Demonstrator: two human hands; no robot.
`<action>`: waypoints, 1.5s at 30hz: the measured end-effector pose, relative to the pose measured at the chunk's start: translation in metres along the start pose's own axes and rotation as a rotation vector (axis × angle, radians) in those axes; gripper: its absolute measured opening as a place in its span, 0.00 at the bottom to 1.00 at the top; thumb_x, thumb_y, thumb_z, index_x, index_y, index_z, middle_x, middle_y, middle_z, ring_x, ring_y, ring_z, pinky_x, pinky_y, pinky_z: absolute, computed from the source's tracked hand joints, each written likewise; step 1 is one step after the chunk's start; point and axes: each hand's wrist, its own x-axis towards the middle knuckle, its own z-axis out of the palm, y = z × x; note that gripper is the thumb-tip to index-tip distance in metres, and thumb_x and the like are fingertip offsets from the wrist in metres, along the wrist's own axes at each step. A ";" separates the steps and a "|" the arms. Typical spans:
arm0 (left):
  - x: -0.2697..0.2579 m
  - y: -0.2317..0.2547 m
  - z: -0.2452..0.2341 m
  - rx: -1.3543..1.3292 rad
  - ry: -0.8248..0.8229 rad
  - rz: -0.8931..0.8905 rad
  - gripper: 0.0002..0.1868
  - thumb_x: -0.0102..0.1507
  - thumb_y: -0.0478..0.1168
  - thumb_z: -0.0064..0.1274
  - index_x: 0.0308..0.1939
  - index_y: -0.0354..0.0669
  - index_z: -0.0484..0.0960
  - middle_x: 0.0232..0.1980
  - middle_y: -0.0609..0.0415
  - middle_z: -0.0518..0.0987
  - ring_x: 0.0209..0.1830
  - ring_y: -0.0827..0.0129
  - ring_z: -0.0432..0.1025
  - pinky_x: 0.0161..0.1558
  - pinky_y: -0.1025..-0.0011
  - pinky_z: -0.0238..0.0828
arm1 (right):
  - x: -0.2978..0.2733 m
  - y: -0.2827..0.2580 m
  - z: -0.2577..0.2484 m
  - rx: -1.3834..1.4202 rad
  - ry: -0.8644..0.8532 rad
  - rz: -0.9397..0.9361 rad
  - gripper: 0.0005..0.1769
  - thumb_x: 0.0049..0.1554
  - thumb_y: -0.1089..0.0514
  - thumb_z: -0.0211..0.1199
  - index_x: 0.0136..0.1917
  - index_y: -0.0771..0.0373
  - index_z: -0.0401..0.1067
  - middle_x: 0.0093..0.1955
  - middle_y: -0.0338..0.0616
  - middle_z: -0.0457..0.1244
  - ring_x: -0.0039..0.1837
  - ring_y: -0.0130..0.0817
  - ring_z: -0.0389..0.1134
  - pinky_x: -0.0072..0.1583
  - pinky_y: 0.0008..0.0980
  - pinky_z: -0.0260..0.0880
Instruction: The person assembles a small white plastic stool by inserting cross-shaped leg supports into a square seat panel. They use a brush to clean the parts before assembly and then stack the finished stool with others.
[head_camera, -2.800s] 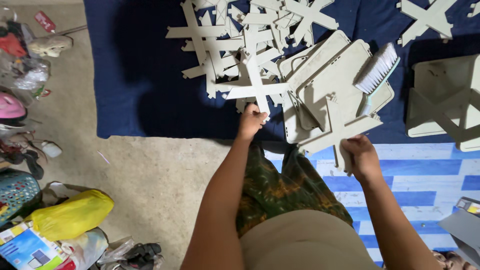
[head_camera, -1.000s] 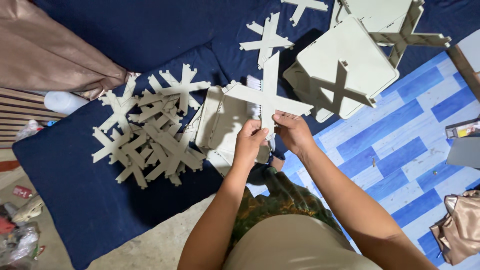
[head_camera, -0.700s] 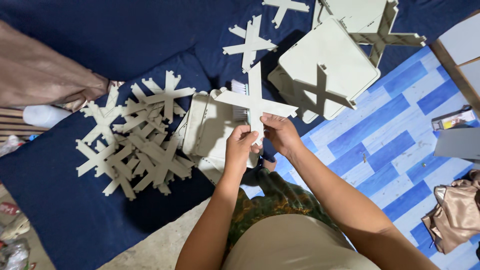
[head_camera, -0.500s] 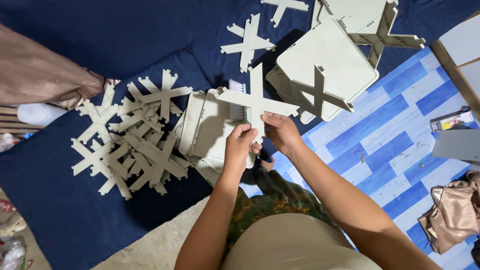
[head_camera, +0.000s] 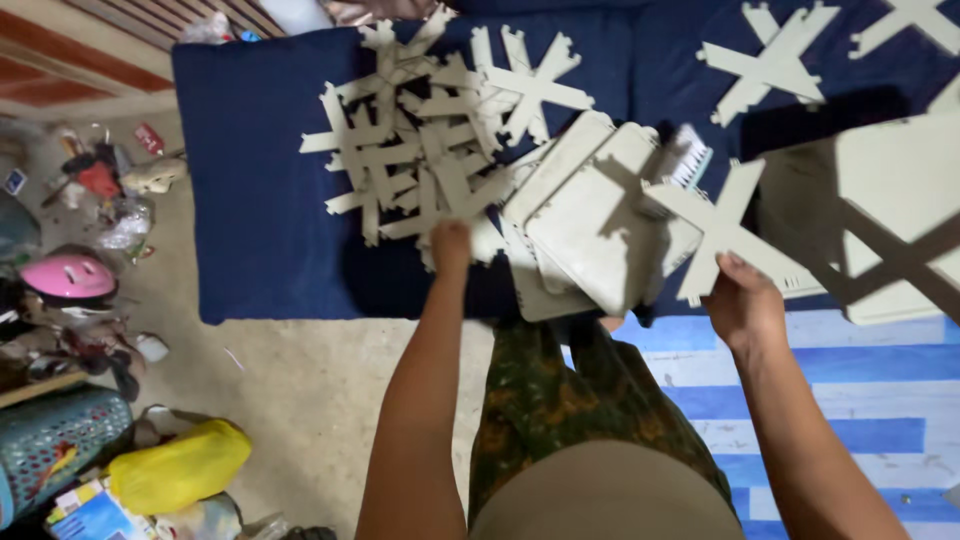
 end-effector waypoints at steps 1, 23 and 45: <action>0.013 -0.020 -0.008 0.018 0.031 0.030 0.12 0.61 0.41 0.55 0.40 0.32 0.83 0.43 0.35 0.81 0.47 0.41 0.73 0.50 0.50 0.70 | -0.004 0.005 0.007 0.015 -0.026 -0.017 0.21 0.53 0.53 0.64 0.60 0.55 0.69 0.67 0.31 0.65 0.73 0.36 0.59 0.72 0.57 0.41; 0.057 -0.136 -0.078 -0.493 -0.203 -0.657 0.13 0.57 0.40 0.64 0.43 0.38 0.84 0.37 0.47 0.83 0.34 0.59 0.79 0.34 0.63 0.77 | -0.033 0.074 0.124 -0.095 -0.098 -0.060 0.17 0.57 0.65 0.61 0.61 0.59 0.70 0.61 0.38 0.66 0.65 0.34 0.66 0.68 0.37 0.62; -0.032 -0.135 -0.250 -0.775 -0.308 -0.678 0.10 0.56 0.35 0.63 0.40 0.35 0.83 0.30 0.54 0.80 0.24 0.73 0.72 0.24 0.73 0.67 | -0.014 0.080 0.188 -0.207 -0.193 -0.002 0.13 0.57 0.60 0.63 0.56 0.59 0.72 0.54 0.38 0.65 0.59 0.38 0.66 0.61 0.44 0.64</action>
